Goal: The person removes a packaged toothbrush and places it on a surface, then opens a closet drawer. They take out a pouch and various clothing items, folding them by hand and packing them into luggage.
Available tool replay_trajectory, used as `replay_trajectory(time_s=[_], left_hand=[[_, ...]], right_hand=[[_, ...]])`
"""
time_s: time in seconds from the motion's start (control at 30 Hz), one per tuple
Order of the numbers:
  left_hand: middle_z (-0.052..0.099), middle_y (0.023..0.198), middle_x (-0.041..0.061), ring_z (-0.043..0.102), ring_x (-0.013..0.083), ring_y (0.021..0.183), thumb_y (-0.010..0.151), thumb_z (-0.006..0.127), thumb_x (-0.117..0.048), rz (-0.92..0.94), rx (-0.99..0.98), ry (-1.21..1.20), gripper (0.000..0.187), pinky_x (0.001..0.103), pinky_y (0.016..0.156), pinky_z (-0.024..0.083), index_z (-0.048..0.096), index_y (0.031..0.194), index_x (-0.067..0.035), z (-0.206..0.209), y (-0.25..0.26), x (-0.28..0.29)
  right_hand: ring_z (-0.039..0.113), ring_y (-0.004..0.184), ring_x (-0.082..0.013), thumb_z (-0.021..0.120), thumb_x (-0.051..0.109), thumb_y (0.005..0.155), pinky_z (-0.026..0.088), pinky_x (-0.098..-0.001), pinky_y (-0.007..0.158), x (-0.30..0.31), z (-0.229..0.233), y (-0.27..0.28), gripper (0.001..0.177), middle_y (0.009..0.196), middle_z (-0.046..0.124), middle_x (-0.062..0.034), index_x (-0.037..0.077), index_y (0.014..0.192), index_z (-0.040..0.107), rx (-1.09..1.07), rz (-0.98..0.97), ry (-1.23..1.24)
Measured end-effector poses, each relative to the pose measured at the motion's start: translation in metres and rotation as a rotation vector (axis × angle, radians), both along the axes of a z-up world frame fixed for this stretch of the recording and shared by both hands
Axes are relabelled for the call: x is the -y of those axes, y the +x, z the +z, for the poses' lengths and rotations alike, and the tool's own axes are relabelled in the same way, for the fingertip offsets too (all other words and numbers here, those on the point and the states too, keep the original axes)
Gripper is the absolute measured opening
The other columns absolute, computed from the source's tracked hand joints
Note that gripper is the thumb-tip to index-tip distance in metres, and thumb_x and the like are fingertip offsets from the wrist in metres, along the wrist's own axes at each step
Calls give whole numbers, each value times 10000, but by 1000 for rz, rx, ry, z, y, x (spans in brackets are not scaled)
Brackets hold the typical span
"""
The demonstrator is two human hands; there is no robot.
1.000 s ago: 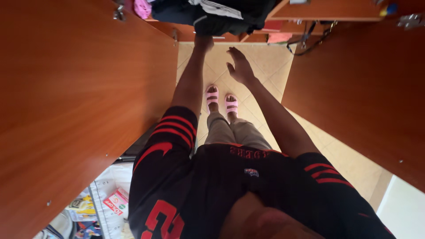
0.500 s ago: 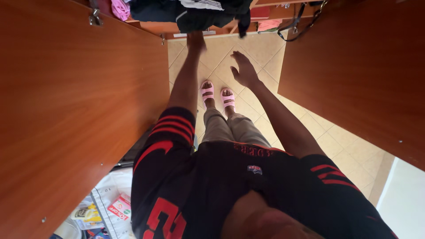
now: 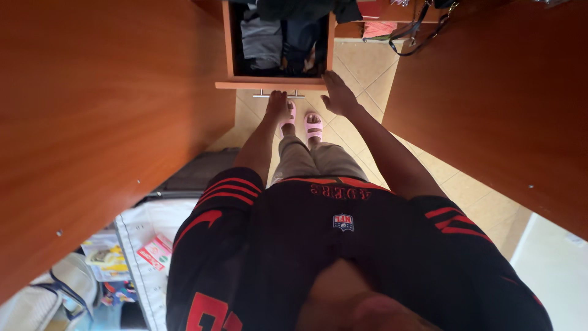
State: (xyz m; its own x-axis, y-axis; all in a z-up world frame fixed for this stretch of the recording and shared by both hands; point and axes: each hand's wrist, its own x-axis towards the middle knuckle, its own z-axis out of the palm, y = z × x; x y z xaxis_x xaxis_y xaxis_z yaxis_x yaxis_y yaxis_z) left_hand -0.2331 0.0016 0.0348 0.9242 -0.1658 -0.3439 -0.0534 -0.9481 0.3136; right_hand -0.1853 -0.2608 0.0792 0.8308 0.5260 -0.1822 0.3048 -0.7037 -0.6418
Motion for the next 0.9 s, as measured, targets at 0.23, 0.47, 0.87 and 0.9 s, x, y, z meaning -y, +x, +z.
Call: replay_trajectory(time_s=[0.23,0.47,0.87,0.9], left_hand=[[578,1375,222,494,406,1346,748,716,-235,68,-195,-135,624,478,1157,389,575,1326,-46,9,-47,-1],[540,1438,268,461,423,1413,971,554,-333,85,-186,-238,561,500,1280,346,569,1443,-29,20,-89,-1],[726,1150,66,683,280,1076,814,679,-408,-219,-876,-198,459,431,965,527,720,1197,-160,40,-12,-14],[732,1056,86,685,291,977,842,684,-360,-13,-736,-461,387,449,895,530,716,1133,-108,43,-2,-28]], right_hand=[[330,1477,-387,722,212,874,309,-438,1202,-8,-37,-24,814,1580,362,-261,-38,1546,335,-102,258,-89],[318,1503,-371,684,293,890,316,-435,1215,-14,-34,-61,812,1589,375,-250,-37,1545,336,-256,429,-197],[595,1291,-372,666,369,906,484,-450,1080,-16,-11,-46,593,1356,651,-208,43,1391,569,-435,324,-216],[595,1291,-372,666,369,906,484,-450,1080,-15,-8,-44,593,1356,651,-208,43,1391,569,-441,327,-211]])
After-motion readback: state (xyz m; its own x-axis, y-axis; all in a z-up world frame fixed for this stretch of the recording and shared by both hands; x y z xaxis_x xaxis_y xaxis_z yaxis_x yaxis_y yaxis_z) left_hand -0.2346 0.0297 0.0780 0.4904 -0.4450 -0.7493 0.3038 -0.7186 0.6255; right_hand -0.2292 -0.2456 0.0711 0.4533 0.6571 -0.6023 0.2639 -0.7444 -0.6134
